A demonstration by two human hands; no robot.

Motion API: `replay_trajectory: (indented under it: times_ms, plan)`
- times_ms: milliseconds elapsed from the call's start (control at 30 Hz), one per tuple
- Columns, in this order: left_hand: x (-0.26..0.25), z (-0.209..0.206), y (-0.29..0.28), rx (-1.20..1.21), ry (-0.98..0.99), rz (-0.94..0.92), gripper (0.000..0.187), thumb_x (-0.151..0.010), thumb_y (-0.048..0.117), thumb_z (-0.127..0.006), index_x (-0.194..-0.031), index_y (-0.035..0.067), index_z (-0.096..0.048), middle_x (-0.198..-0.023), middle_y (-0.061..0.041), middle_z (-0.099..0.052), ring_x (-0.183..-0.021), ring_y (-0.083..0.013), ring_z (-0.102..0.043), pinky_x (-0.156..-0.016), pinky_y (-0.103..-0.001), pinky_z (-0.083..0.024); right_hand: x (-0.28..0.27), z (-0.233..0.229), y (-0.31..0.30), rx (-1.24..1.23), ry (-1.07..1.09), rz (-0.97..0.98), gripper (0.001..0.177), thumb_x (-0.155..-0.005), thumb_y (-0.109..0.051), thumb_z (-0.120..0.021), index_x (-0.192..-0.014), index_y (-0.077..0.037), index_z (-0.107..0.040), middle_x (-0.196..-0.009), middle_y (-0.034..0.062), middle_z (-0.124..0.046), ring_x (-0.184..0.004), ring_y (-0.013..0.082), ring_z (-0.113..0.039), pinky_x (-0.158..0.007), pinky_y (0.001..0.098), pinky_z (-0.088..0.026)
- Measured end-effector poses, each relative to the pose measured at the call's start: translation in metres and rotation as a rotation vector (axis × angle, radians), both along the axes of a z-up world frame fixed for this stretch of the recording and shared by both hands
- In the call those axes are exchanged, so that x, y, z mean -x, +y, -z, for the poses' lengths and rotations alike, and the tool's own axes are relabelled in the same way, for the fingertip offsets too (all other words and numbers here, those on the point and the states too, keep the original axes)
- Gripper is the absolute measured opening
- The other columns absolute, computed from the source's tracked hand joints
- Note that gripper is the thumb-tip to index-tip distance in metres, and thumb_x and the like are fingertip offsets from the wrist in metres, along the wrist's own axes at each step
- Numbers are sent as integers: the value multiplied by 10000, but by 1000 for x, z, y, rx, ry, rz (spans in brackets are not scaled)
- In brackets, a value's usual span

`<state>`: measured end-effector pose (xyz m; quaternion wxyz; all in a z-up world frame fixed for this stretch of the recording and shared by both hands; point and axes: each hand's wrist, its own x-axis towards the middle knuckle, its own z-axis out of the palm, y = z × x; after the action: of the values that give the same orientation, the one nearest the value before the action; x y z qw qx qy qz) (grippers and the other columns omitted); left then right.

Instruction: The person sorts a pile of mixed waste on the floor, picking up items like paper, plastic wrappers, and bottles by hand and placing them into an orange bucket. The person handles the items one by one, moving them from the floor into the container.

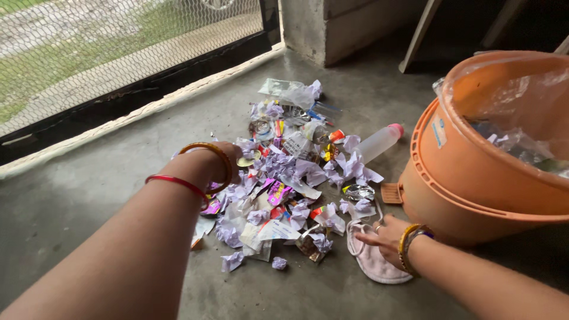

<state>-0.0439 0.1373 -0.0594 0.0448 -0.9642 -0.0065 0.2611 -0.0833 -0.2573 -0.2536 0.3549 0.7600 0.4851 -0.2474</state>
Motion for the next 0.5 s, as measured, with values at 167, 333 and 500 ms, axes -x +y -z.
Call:
replay_trajectory:
  times_ms: [167, 333, 500]
  plan:
    - [-8, 5, 3, 8, -10, 40, 630, -787, 354, -850, -1348, 154, -642, -1352, -121, -658, -1242, -353, -626, -1023, -486, -513, -2, -4, 21, -14, 77, 471, 409, -994, -180, -482, -1384, -133, -597, -1297, 134, -690, -1226, 345, -592, -1029, 468, -483]
    - [-8, -7, 13, -5, 14, -6, 538, -809, 353, -801, -1283, 111, -725, -1277, -149, -745, -1163, -346, -707, -981, -476, -552, -12, -25, 9, -173, 57, 713, 348, -926, -287, -624, -1266, -272, -699, -1259, 67, -695, -1195, 309, -634, -1015, 427, -524]
    - [-4, -20, 14, -28, -31, 23, 585, -815, 357, -812, -1342, 147, -668, -1332, -141, -696, -1226, -354, -657, -1025, -475, -527, -57, -87, 15, -385, 94, 597, 238, -822, -379, -752, -912, -176, -838, -889, 79, -780, -835, 244, -756, -823, 414, -589]
